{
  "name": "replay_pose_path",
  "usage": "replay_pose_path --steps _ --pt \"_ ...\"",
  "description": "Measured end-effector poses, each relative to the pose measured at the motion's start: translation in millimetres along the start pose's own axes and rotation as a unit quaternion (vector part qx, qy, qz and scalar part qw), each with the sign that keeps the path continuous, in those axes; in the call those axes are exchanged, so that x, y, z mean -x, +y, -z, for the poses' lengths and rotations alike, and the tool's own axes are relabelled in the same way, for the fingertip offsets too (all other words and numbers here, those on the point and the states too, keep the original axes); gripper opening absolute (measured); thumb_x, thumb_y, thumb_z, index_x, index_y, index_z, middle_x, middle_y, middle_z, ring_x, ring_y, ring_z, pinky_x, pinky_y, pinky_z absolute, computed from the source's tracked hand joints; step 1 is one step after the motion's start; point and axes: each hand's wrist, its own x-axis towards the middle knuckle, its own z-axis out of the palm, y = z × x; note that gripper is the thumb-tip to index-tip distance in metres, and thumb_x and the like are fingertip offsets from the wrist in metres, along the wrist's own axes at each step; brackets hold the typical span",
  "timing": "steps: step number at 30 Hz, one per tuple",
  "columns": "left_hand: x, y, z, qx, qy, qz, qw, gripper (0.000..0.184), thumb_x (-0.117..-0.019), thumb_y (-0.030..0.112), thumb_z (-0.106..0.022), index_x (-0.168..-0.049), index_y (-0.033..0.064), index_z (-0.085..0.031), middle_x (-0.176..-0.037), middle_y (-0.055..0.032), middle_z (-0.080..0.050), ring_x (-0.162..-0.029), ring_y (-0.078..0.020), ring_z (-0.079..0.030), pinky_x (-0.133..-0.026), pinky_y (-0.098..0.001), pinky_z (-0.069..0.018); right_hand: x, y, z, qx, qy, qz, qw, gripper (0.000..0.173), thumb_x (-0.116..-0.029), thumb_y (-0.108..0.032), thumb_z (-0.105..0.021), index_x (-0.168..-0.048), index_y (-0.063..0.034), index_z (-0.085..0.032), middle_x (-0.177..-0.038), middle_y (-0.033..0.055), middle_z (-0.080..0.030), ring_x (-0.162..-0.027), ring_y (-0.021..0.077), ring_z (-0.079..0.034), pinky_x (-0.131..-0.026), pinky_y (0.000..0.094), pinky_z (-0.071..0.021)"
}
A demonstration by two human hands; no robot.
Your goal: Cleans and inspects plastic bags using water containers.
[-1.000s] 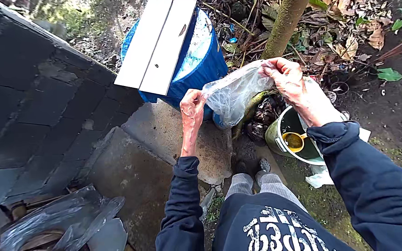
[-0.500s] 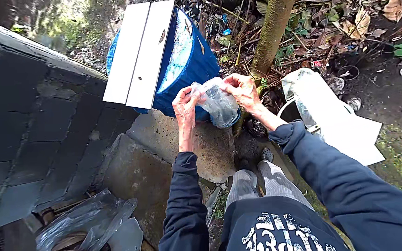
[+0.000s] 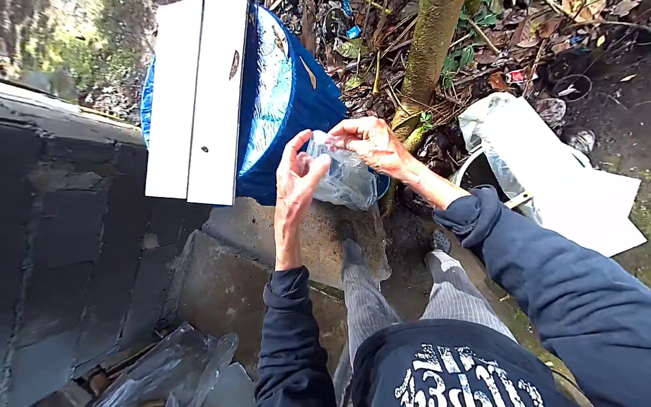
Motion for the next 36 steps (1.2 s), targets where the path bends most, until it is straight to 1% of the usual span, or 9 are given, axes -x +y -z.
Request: replay_pose_path --steps 2,4,6,12,16,19,21,27,36 --pt "-19.3 -1.0 -1.9 -0.079 -0.038 -0.010 0.996 0.057 -0.0934 0.023 -0.075 -0.146 0.0266 -0.054 -0.074 -0.0045 -0.060 -0.050 -0.0140 -0.047 -0.045 -0.0280 -0.0427 -6.4 0.0 -5.9 -0.006 -0.017 0.003 1.000 0.017 -0.1001 -0.010 -0.063 -0.109 -0.0092 -0.077 -0.099 0.0011 -0.077 -0.091 0.0089 -0.072 -0.089 0.0335 -0.0593" --pt "-21.8 -13.2 -2.2 -0.105 -0.036 -0.018 0.994 0.033 -0.0928 0.020 -0.076 -0.124 0.0189 -0.064 -0.069 -0.0046 -0.059 -0.049 -0.0152 -0.048 -0.043 -0.0286 -0.0414 4.8 6.8 -13.3 -0.009 -0.005 -0.010 1.000 0.017 -0.0995 -0.006 -0.063 -0.107 -0.0079 -0.077 -0.096 0.0024 -0.077 -0.087 0.0092 -0.071 -0.083 0.0314 -0.0590" --pt "-27.6 -25.1 -1.9 -0.103 -0.020 -0.025 0.994 0.021 -0.0927 0.021 -0.077 -0.107 0.0146 -0.063 -0.070 -0.0040 -0.061 -0.051 -0.0151 -0.053 -0.043 -0.0287 -0.0438 30.0 18.7 -21.8 -0.014 0.038 -0.009 0.999 0.018 -0.0992 0.001 -0.059 -0.109 -0.0036 -0.074 -0.095 0.0072 -0.073 -0.083 0.0124 -0.069 -0.076 0.0300 -0.0576" --pt "-44.1 -46.1 -6.0 -0.066 -0.029 -0.057 0.996 0.019 -0.0949 0.024 -0.074 -0.095 0.0125 -0.059 -0.066 -0.0021 -0.057 -0.050 -0.0129 -0.052 -0.043 -0.0249 -0.0430 43.6 34.8 -14.4 -0.078 0.090 -0.062 0.991 0.020 -0.1012 -0.003 -0.060 -0.119 -0.0009 -0.070 -0.101 0.0076 -0.073 -0.085 0.0119 -0.069 -0.075 0.0258 -0.0595" --pt "-51.1 -63.6 -14.1 -0.081 -0.048 -0.059 0.994 0.016 -0.0976 0.024 -0.071 -0.098 0.0120 -0.060 -0.073 -0.0025 -0.060 -0.056 -0.0129 -0.055 -0.048 -0.0254 -0.0470 88.0 53.3 18.9 -0.066 0.123 -0.135 0.981 0.031 -0.1065 -0.016 -0.055 -0.137 -0.0097 -0.062 -0.120 0.0045 -0.073 -0.098 0.0171 -0.072 -0.082 0.0316 -0.0611" --pt "-53.9 -78.2 -19.0 -0.101 -0.045 -0.053 0.993 0.012 -0.0992 0.023 -0.068 -0.102 0.0120 -0.062 -0.073 -0.0027 -0.059 -0.056 -0.0130 -0.054 -0.049 -0.0270 -0.0462 144.3 65.9 43.9 -0.048 0.178 -0.253 0.950 0.029 -0.1072 -0.025 -0.054 -0.133 -0.0156 -0.065 -0.112 0.0027 -0.074 -0.088 0.0190 -0.072 -0.075 0.0339 -0.0605" --pt "-53.5 -87.5 -24.1 -0.104 -0.040 -0.045 0.993 0.012 -0.0998 0.024 -0.068 -0.103 0.0126 -0.063 -0.071 -0.0028 -0.059 -0.055 -0.0134 -0.052 -0.048 -0.0275 -0.0445 180.0 93.9 57.2 -0.031 0.201 -0.315 0.927 0.031 -0.1072 -0.026 -0.053 -0.135 -0.0160 -0.063 -0.116 0.0035 -0.073 -0.093 0.0186 -0.071 -0.081 0.0358 -0.0595" --pt "-68.2 -131.2 -52.2 -0.141 -0.034 -0.028 0.989 0.017 -0.1004 0.027 -0.067 -0.109 0.0126 -0.064 -0.080 -0.0051 -0.063 -0.064 -0.0157 -0.058 -0.056 -0.0333 -0.0499 306.9 168.2 55.3 -0.024 0.252 -0.450 0.856 0.031 -0.1057 -0.024 -0.056 -0.130 -0.0074 -0.066 -0.110 0.0076 -0.074 -0.090 0.0169 -0.072 -0.080 0.0343 -0.0606" --pt "-107.2 -331.6 -143.2 -0.205 -0.074 0.136 0.966 0.040 -0.1044 0.040 -0.058 -0.129 0.0093 -0.059 -0.115 -0.0171 -0.068 -0.099 -0.0320 -0.068 -0.085 -0.0552 -0.0568 455.5 227.0 6.6 -0.064 0.303 -0.591 0.744 0.037 -0.1042 -0.025 -0.054 -0.135 -0.0066 -0.063 -0.113 0.0119 -0.073 -0.093 0.0217 -0.072 -0.079 0.0394 -0.0603"
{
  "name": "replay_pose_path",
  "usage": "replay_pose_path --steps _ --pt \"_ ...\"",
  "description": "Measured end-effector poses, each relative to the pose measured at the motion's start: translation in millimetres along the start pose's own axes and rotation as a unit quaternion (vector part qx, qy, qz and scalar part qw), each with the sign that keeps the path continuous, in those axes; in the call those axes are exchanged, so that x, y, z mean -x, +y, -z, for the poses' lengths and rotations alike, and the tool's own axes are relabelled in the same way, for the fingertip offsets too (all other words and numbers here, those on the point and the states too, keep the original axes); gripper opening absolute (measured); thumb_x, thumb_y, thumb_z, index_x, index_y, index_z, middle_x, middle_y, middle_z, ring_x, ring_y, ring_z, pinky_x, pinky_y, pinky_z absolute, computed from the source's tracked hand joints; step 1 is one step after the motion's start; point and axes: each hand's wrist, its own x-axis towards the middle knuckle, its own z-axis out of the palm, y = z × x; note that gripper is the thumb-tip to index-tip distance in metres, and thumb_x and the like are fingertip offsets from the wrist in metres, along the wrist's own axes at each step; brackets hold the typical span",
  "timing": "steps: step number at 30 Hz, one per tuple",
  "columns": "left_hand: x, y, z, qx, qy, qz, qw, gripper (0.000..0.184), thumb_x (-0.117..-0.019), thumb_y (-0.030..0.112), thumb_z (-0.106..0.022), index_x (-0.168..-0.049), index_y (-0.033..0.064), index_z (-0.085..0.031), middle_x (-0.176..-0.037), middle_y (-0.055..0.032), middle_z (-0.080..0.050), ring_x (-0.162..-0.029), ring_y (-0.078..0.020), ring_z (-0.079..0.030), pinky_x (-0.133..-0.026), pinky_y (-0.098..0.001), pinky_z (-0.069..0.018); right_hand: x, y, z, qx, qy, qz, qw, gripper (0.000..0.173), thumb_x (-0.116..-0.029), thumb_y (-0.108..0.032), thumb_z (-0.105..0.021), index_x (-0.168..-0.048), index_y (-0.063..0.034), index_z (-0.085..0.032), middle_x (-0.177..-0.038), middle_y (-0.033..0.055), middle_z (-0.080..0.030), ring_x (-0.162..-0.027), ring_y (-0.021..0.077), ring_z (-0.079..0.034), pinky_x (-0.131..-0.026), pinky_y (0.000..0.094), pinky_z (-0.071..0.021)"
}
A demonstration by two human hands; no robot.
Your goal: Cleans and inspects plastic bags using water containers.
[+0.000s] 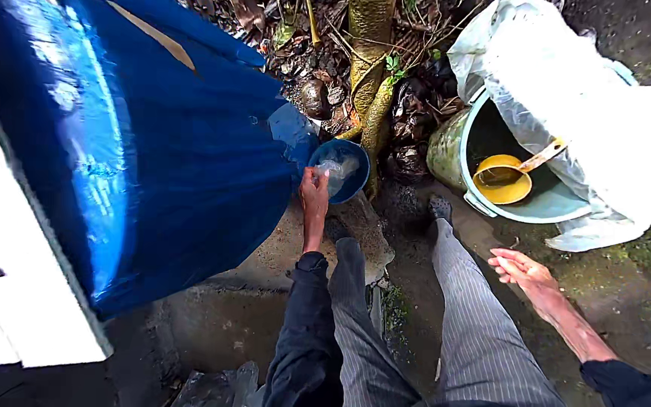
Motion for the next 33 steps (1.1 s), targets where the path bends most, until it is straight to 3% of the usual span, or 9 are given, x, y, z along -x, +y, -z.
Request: replay_pose_path --steps 5,9,12,15,22,26,28,30,33 --pt "-42.1 -83.2 -86.6 -0.017 -0.017 0.012 1.000 0.040 -0.1066 0.029 -0.053 -0.135 0.0009 -0.054 -0.125 -0.0223 -0.064 -0.114 -0.0339 -0.064 -0.098 -0.0522 -0.0537 4.7 101.1 14.0 0.005 0.026 -0.092 0.995 0.041 -0.1010 -0.025 -0.054 -0.136 -0.0040 -0.060 -0.119 0.0150 -0.071 -0.096 0.0240 -0.072 -0.079 0.0420 -0.0603" --pt "-61.3 -128.7 -131.2 -0.047 -0.038 0.015 0.998 0.037 -0.1037 0.024 -0.058 -0.130 -0.0021 -0.058 -0.123 -0.0226 -0.065 -0.114 -0.0331 -0.064 -0.100 -0.0508 -0.0524 7.6 143.0 17.1 0.012 0.046 -0.123 0.991 0.037 -0.1032 -0.022 -0.054 -0.135 -0.0029 -0.061 -0.114 0.0128 -0.072 -0.090 0.0203 -0.072 -0.074 0.0376 -0.0613" --pt "-41.6 -134.9 -135.7 -0.076 -0.100 0.048 0.991 0.039 -0.1066 0.029 -0.054 -0.136 0.0039 -0.053 -0.132 -0.0224 -0.061 -0.121 -0.0375 -0.061 -0.101 -0.0543 -0.0513 -10.3 136.5 4.8 0.006 0.048 -0.091 0.995 0.038 -0.1036 -0.024 -0.053 -0.135 -0.0037 -0.061 -0.113 0.0106 -0.072 -0.089 0.0178 -0.072 -0.074 0.0348 -0.0612" --pt "-42.4 -150.1 -147.6 -0.106 -0.130 0.056 0.984 0.036 -0.1069 0.025 -0.053 -0.135 0.0027 -0.052 -0.131 -0.0248 -0.060 -0.120 -0.0399 -0.062 -0.099 -0.0557 -0.0521 -37.3 103.6 -26.0 -0.019 0.032 -0.038 0.999 0.040 -0.1028 -0.025 -0.054 -0.137 -0.0056 -0.060 -0.116 0.0092 -0.072 -0.090 0.0171 -0.071 -0.076 0.0337 -0.0612" --pt "-131.8 -205.1 -203.2 -0.161 -0.177 0.062 0.969 0.041 -0.1051 0.024 -0.052 -0.140 0.0033 -0.053 -0.133 -0.0244 -0.061 -0.122 -0.0397 -0.060 -0.101 -0.0589 -0.0502 -54.3 36.6 -88.7 -0.055 -0.024 0.055 0.997 0.035 -0.1031 -0.015 -0.055 -0.134 -0.0020 -0.061 -0.115 0.0068 -0.073 -0.089 0.0135 -0.071 -0.077 0.0280 -0.0614" --pt "-161.0 -224.4 -232.3 -0.185 -0.238 0.088 0.949 0.047 -0.1030 0.025 -0.055 -0.148 0.0138 -0.047 -0.140 -0.0264 -0.054 -0.123 -0.0432 -0.059 -0.098 -0.0623 -0.0506 -64.8 52.8 -80.7 -0.075 -0.011 0.079 0.994 0.031 -0.1050 -0.012 -0.053 -0.132 -0.0016 -0.062 -0.113 0.0074 -0.073 -0.083 0.0155 -0.071 -0.071 0.0310 -0.0622" --pt "-167.7 -236.5 -247.6 -0.213 -0.253 0.112 0.937 0.054 -0.1015 0.028 -0.058 -0.152 0.0181 -0.042 -0.147 -0.0284 -0.048 -0.125 -0.0456 -0.057 -0.097 -0.0644 -0.0503 -66.9 63.6 -65.4 -0.058 -0.004 0.050 0.997 0.031 -0.1059 -0.012 -0.050 -0.134 -0.0026 -0.060 -0.114 0.0050 -0.073 -0.086 0.0152 -0.072 -0.072 0.0321 -0.0628" --pt "-173.0 -245.1 -258.3 -0.239 -0.264 0.137 0.924 0.069 -0.1023 0.033 -0.058 -0.162 0.0191 -0.027 -0.157 -0.0299 -0.035 -0.132 -0.0479 -0.051 -0.102 -0.0660 -0.0468 -66.6 72.5 -49.8 -0.039 0.007 0.011 0.999 0.031 -0.1064 -0.012 -0.049 -0.134 -0.0017 -0.058 -0.113 0.0026 -0.073 -0.087 0.0134 -0.072 -0.074 0.0323 -0.0626" --pt "-180.3 -256.0 -265.6 -0.236 -0.268 0.145 0.923 0.077 -0.1025 0.032 -0.058 -0.165 0.0150 -0.017 -0.164 -0.0286 -0.024 -0.142 -0.0458 -0.043 -0.110 -0.0635 -0.0417 -65.6 87.2 -29.2 -0.038 0.010 -0.016 0.999 0.031 -0.1071 -0.015 -0.050 -0.134 -0.0021 -0.057 -0.113 0.0008 -0.073 -0.087 0.0123 -0.072 -0.074 0.0324 -0.0625"
